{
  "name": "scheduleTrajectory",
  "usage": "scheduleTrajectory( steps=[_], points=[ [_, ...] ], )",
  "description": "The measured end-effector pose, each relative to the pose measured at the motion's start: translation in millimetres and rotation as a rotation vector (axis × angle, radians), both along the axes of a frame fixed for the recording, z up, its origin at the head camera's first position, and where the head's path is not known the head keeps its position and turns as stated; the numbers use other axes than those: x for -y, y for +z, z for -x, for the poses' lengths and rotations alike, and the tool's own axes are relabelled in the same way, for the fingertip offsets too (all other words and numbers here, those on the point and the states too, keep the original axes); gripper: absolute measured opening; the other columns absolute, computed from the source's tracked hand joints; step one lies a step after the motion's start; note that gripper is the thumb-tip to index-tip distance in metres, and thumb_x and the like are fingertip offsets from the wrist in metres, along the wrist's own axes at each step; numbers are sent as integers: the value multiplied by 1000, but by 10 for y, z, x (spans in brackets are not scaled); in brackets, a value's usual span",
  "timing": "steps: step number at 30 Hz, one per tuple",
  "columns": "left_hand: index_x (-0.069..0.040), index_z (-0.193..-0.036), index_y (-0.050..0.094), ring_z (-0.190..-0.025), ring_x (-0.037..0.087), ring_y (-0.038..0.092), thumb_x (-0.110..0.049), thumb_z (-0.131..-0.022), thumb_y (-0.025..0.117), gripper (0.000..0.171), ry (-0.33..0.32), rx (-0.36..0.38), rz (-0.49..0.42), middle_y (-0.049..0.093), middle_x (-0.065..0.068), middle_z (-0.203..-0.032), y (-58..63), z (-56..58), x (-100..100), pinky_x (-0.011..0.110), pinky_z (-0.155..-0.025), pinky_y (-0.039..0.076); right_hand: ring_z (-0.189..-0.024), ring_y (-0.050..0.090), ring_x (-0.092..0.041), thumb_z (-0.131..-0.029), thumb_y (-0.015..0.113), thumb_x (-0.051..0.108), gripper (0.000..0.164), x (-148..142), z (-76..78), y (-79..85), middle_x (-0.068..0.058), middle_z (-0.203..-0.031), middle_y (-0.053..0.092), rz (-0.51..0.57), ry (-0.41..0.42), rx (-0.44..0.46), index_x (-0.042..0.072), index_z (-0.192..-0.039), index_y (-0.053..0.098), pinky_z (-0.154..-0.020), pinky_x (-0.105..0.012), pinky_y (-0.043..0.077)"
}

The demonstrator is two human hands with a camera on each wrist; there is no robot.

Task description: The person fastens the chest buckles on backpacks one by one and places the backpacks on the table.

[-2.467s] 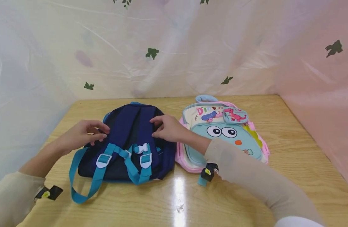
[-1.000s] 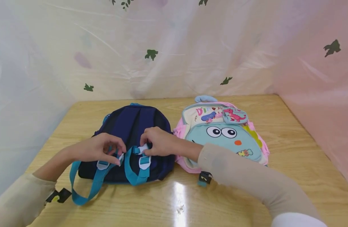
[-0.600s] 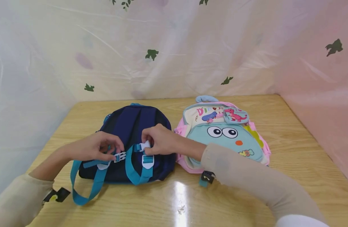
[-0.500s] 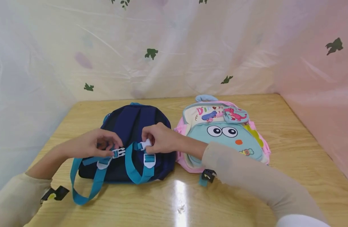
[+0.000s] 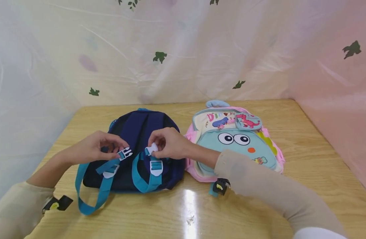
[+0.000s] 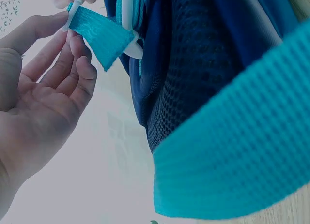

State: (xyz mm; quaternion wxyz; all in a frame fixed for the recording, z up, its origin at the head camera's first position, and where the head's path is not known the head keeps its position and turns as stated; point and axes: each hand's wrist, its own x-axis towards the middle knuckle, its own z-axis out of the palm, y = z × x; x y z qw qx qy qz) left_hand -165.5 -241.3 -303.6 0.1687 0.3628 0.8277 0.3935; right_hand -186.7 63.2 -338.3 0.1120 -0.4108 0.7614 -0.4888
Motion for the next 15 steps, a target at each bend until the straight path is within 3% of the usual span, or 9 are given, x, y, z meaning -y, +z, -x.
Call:
scheduleTrajectory(
  steps=[4, 11, 15],
  points=[
    [3, -115, 72, -79, 17, 60, 4, -92, 73, 24, 12, -9, -26, 70, 8, -96, -9, -3, -4, 27, -68, 54, -74, 60, -16, -84, 82, -1, 20, 18, -11, -21, -3, -85, 66, 47, -29, -5, 1, -99, 68, -70, -28, 54],
    [0, -115, 72, -92, 18, 65, 5, -93, 72, 23, 20, -16, -68, 73, 6, -106, -21, -11, -10, 28, -84, 55, -94, 71, -19, -86, 76, -8, 18, 57, 6, -17, -21, -118, 74, 187, -1, 87, -4, -100, 66, -66, -24, 52],
    [2, -117, 70, -99, 21, 67, 5, -94, 71, 23, 38, 33, -93, 73, 8, -109, -9, -9, -16, 26, -92, 54, -88, 69, -14, -89, 73, -9, 19, 74, 2, -18, -21, -113, 75, 215, 14, 108, -6, -106, 66, -64, -23, 48]
  ],
)
